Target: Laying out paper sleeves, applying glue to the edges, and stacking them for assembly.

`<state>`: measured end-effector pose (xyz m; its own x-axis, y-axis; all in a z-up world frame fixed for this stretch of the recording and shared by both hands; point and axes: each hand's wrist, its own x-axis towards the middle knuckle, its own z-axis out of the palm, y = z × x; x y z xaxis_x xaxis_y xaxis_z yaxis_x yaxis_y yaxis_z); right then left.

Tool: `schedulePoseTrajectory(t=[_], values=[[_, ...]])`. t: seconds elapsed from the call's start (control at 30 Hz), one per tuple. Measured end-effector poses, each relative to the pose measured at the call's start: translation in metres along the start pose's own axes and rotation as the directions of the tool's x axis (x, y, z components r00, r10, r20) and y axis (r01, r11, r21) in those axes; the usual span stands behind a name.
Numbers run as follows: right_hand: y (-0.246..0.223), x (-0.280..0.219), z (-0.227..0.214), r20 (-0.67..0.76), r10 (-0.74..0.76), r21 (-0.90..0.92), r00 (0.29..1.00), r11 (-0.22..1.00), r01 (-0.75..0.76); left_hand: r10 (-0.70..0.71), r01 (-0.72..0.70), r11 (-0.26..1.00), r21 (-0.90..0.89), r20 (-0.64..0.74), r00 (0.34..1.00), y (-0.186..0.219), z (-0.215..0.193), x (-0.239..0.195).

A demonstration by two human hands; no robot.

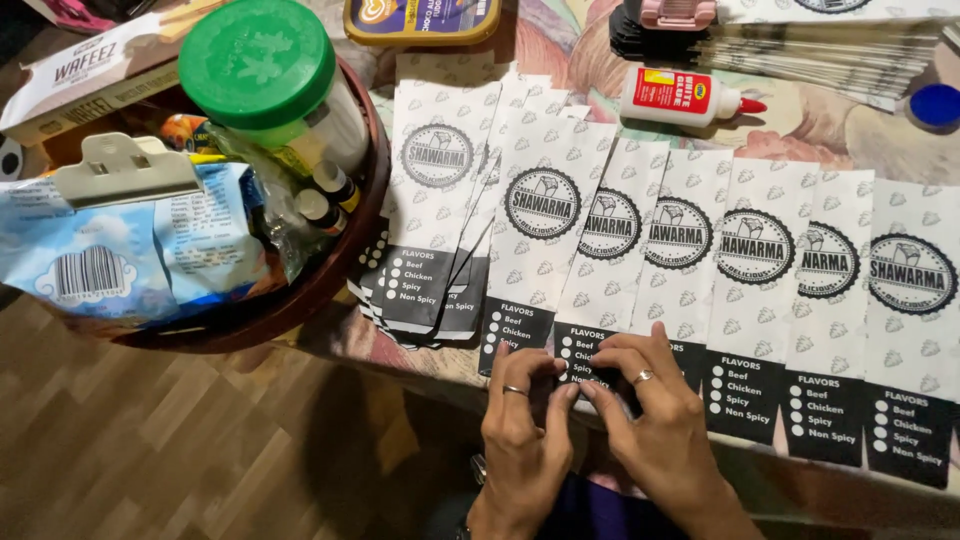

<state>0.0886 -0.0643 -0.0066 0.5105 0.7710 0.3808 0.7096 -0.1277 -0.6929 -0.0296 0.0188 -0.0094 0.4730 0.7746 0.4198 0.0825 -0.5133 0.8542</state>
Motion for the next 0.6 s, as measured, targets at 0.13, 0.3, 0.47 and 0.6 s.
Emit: schedulePoseTrajectory(t=[0.13, 0.3, 0.47, 0.6], values=[[0.008, -0.002, -0.009, 0.096, 0.021, -0.011, 0.995, 1.0, -0.02, -0.017, 0.017, 1.0, 0.015, 0.012, 1.0, -0.002, -0.003, 0.001], [0.001, -0.001, -0.018, 0.105, -0.021, 0.048, 0.994, 0.999, 0.016, 0.029, -0.029, 0.999, 0.033, -0.012, 1.0, -0.006, -0.003, 0.002], [-0.002, -0.001, -0.011, 0.085, -0.011, 0.035, 0.996, 0.999, 0.008, 0.113, -0.109, 0.988, 0.113, -0.032, 0.993, -0.006, 0.001, -0.002], [0.008, -0.007, -0.009, 0.062, -0.018, -0.004, 0.998, 1.0, 0.018, 0.081, -0.083, 0.993, 0.082, 0.025, 0.996, -0.004, -0.003, -0.001]])
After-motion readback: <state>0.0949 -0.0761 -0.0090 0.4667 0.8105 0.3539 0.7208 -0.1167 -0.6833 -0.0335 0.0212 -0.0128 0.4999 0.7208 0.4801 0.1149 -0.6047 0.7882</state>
